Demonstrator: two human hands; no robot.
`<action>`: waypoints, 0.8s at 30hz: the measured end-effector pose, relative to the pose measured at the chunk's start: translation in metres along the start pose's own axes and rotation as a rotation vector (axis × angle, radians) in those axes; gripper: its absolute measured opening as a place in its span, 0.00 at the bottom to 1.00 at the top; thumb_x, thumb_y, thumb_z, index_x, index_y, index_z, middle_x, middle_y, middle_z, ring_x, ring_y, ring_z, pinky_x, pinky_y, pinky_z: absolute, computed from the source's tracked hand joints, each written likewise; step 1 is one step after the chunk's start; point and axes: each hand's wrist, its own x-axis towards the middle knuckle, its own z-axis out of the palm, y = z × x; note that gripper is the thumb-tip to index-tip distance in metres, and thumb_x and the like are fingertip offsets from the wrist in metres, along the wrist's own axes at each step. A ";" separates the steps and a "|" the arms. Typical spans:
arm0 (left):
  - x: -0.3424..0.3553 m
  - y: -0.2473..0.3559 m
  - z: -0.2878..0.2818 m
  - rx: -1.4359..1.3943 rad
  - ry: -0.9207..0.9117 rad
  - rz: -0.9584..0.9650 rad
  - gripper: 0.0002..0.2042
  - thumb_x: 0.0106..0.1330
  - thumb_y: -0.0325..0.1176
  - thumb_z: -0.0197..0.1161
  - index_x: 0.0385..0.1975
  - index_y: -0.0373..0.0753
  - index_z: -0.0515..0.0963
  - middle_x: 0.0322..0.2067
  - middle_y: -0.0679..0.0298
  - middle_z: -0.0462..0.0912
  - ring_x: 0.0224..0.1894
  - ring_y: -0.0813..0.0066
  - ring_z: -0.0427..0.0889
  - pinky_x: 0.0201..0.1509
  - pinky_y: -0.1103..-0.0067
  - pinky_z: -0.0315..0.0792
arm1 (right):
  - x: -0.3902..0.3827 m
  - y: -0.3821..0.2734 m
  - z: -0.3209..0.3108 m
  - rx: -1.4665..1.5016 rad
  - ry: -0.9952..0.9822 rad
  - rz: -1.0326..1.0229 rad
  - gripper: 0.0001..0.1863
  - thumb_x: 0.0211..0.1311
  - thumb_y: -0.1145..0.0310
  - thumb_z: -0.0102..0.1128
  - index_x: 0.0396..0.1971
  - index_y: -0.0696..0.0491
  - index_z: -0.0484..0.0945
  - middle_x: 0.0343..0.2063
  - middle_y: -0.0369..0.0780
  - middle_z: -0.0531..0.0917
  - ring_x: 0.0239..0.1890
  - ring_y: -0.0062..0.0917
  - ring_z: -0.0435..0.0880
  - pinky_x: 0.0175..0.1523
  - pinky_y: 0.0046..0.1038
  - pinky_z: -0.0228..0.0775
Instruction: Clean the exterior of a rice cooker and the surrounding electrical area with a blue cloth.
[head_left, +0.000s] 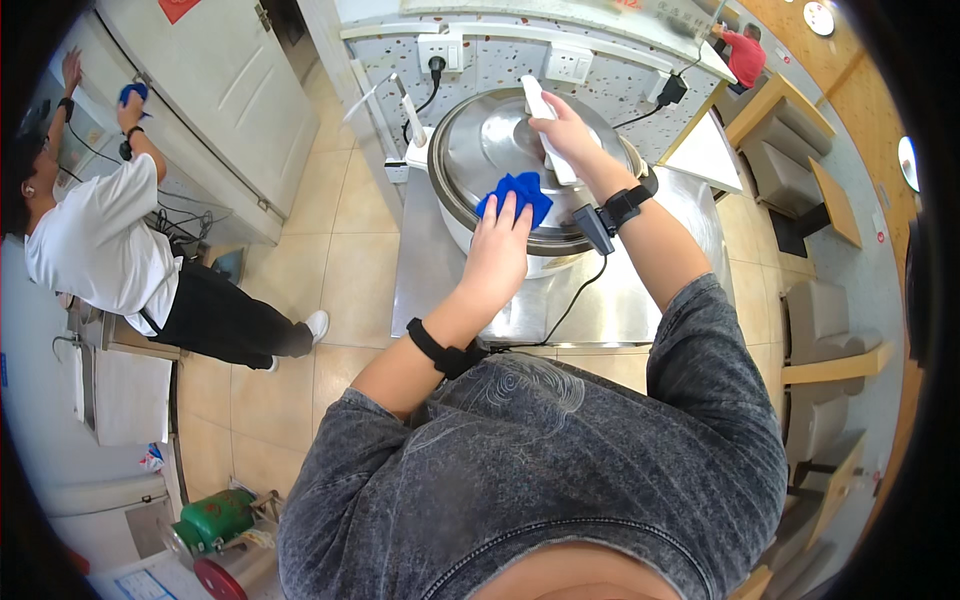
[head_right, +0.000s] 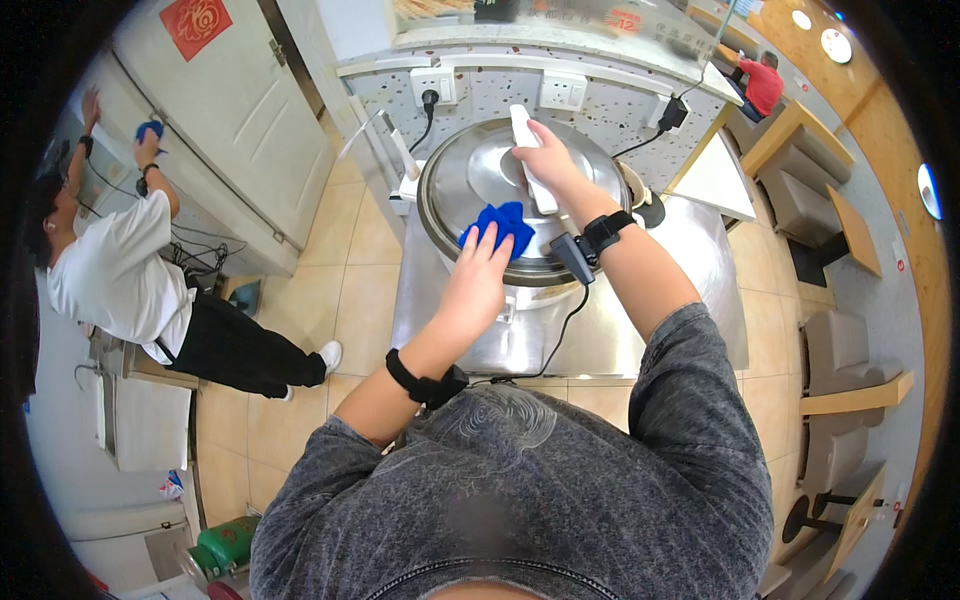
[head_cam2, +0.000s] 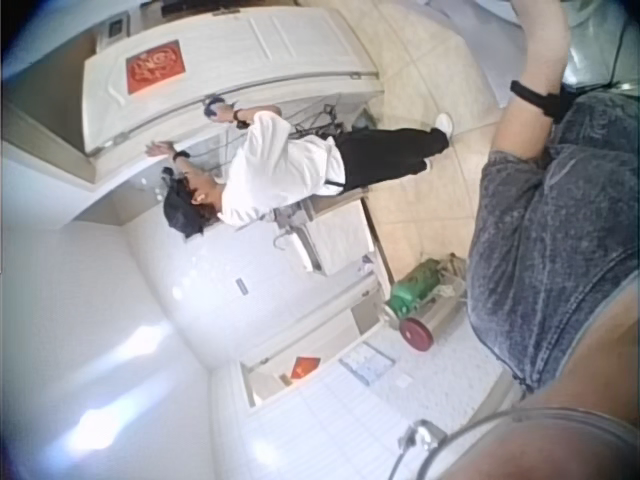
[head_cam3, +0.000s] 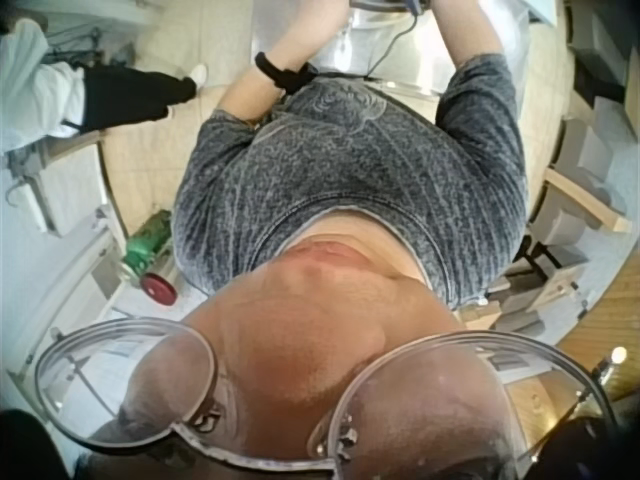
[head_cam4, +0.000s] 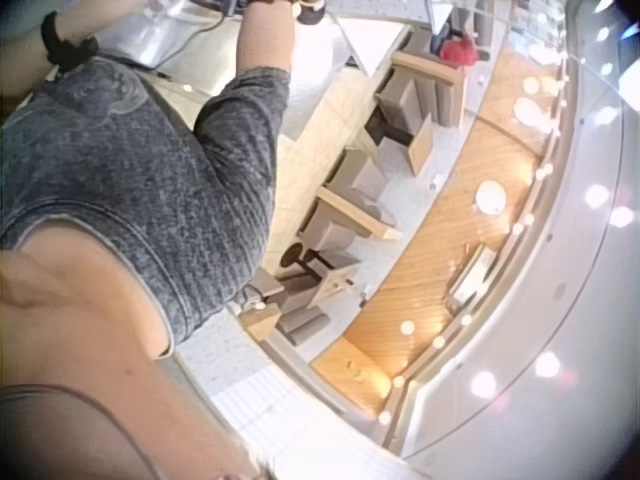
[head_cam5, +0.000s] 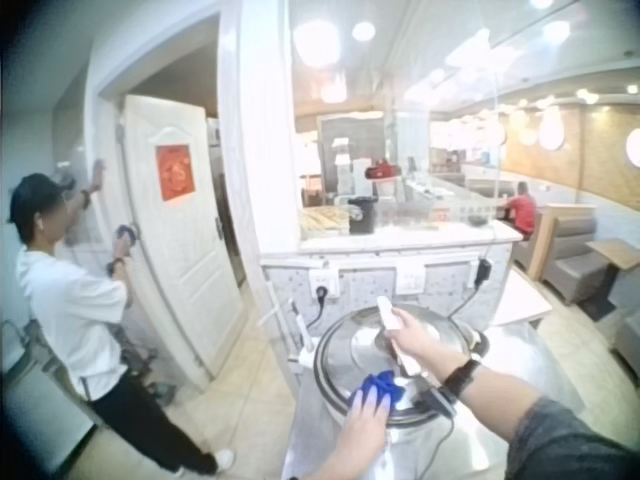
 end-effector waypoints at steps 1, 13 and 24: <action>-0.004 0.001 0.001 -0.003 -0.027 0.006 0.28 0.54 0.16 0.51 0.59 0.32 0.70 0.64 0.41 0.64 0.66 0.37 0.60 0.70 0.61 0.60 | 0.005 0.007 0.006 0.098 0.068 0.030 0.37 0.60 0.69 0.62 0.70 0.49 0.59 0.57 0.46 0.75 0.57 0.30 0.74 0.60 0.29 0.65; -0.003 0.015 0.007 -0.067 -0.073 0.188 0.21 0.58 0.20 0.51 0.54 0.31 0.74 0.61 0.42 0.69 0.66 0.42 0.63 0.71 0.62 0.58 | 0.002 -0.003 0.036 0.527 0.512 0.195 0.38 0.60 0.74 0.57 0.70 0.55 0.51 0.59 0.50 0.72 0.60 0.37 0.73 0.63 0.34 0.64; 0.044 0.076 -0.001 -0.876 0.106 -0.108 0.24 0.72 0.28 0.47 0.67 0.27 0.58 0.65 0.45 0.64 0.69 0.56 0.63 0.71 0.72 0.55 | -0.186 0.048 -0.033 1.000 0.233 0.050 0.09 0.74 0.62 0.46 0.43 0.51 0.70 0.41 0.36 0.76 0.44 0.23 0.77 0.52 0.32 0.73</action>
